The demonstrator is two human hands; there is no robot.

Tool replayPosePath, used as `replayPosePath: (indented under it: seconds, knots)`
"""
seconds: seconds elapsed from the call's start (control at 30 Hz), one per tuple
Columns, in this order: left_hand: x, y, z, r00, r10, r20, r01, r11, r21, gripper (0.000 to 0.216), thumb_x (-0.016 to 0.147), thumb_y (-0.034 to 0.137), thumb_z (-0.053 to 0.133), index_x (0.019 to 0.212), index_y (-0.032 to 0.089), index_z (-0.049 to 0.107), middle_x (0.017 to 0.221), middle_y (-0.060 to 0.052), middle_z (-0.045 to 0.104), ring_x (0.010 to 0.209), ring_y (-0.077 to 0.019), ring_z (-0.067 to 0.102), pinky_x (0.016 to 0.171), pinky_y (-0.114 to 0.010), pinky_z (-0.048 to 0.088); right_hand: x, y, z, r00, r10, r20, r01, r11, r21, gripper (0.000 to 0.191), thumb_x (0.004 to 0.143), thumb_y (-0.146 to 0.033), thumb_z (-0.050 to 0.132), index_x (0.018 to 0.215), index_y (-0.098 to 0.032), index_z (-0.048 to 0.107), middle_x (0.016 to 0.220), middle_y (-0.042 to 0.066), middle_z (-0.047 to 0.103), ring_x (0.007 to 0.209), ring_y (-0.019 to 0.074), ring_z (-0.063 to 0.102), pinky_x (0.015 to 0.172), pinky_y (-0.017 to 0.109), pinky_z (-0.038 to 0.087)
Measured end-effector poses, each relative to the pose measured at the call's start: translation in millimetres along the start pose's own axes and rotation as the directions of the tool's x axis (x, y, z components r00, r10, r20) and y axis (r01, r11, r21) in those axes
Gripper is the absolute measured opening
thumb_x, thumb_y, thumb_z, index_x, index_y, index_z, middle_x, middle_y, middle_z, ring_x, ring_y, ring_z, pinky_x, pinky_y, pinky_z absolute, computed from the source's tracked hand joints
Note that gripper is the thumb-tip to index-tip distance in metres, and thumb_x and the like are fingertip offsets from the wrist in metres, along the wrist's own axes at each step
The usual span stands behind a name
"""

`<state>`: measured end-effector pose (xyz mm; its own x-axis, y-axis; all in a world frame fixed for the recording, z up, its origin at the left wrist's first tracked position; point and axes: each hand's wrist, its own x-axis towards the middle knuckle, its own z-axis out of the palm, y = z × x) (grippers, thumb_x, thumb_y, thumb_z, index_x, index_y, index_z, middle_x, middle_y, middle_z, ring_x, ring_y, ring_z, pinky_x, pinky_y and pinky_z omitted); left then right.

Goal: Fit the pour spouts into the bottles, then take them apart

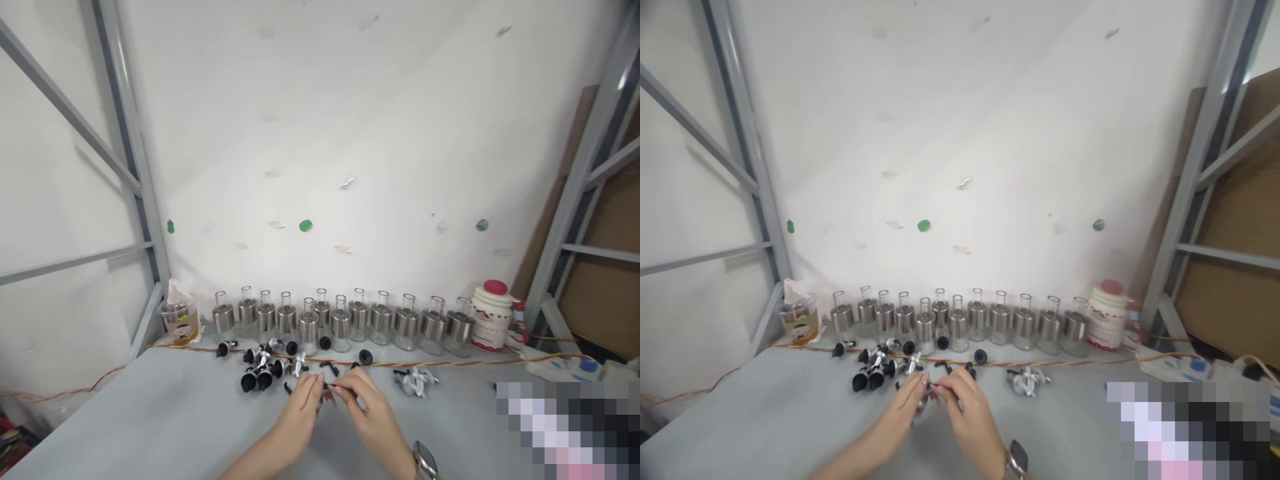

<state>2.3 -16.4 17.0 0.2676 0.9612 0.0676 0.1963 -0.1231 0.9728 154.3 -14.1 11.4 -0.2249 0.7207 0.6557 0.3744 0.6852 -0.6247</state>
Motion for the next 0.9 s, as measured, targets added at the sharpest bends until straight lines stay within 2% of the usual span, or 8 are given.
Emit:
replayPosePath:
  seconds: [0.23, 0.4, 0.67, 0.9]
  knots:
    - [0.2, -0.5, -1.0, 1.000, 0.004, 0.003, -0.004, 1.000, -0.010, 0.036, 0.084, 0.052, 0.031, 0.084, 0.020, 0.048, 0.088, -0.002, 0.047, 0.081, -0.0141, 0.045, 0.075, -0.025, 0.038, -5.5, 0.5, 1.0, 0.995, -0.099, 0.010, 0.100, 0.988, -0.119, 0.017, 0.087, -0.017, 0.041, 0.091, -0.023, 0.057, 0.079, 0.004, 0.056, 0.075, 0.0171, 0.052, 0.072, 0.031, 0.043]
    - [0.9, -3.8, -2.0, 1.000, 0.028, 0.009, -0.027, 0.999, -0.019, 0.035, 0.084, 0.051, 0.031, 0.081, 0.020, 0.048, 0.088, -0.001, 0.045, 0.081, -0.0137, 0.045, 0.075, -0.024, 0.038, -3.7, 1.1, 2.2, 1.000, -0.016, 0.001, 0.016, 0.998, -0.063, 0.017, 0.087, -0.020, 0.041, 0.086, -0.023, 0.058, 0.078, 0.003, 0.055, 0.075, 0.0167, 0.052, 0.069, 0.029, 0.043]
    - [0.7, -2.3, -2.2, 0.996, 0.088, 0.026, -0.090, 0.992, 0.088, 0.039, 0.087, 0.048, 0.026, 0.077, 0.019, 0.050, 0.082, 0.000, 0.043, 0.081, -0.0134, 0.043, 0.079, -0.025, 0.035, -1.0, 0.6, 4.7, 0.995, 0.092, -0.048, -0.090, 0.995, 0.035, 0.020, 0.087, -0.028, 0.043, 0.077, -0.020, 0.058, 0.072, 0.002, 0.052, 0.067, 0.0149, 0.051, 0.063, 0.025, 0.043]
    - [-1.9, 1.5, -1.1, 0.999, 0.012, 0.049, -0.014, 0.999, 0.034, 0.042, 0.084, 0.053, 0.027, 0.080, 0.019, 0.052, 0.086, -0.002, 0.044, 0.080, -0.0145, 0.044, 0.072, -0.024, 0.039, 0.1, -1.2, 3.3, 0.992, 0.111, -0.068, -0.108, 0.993, 0.043, 0.022, 0.086, -0.031, 0.044, 0.073, -0.020, 0.059, 0.069, 0.002, 0.053, 0.064, 0.0150, 0.051, 0.061, 0.025, 0.043]
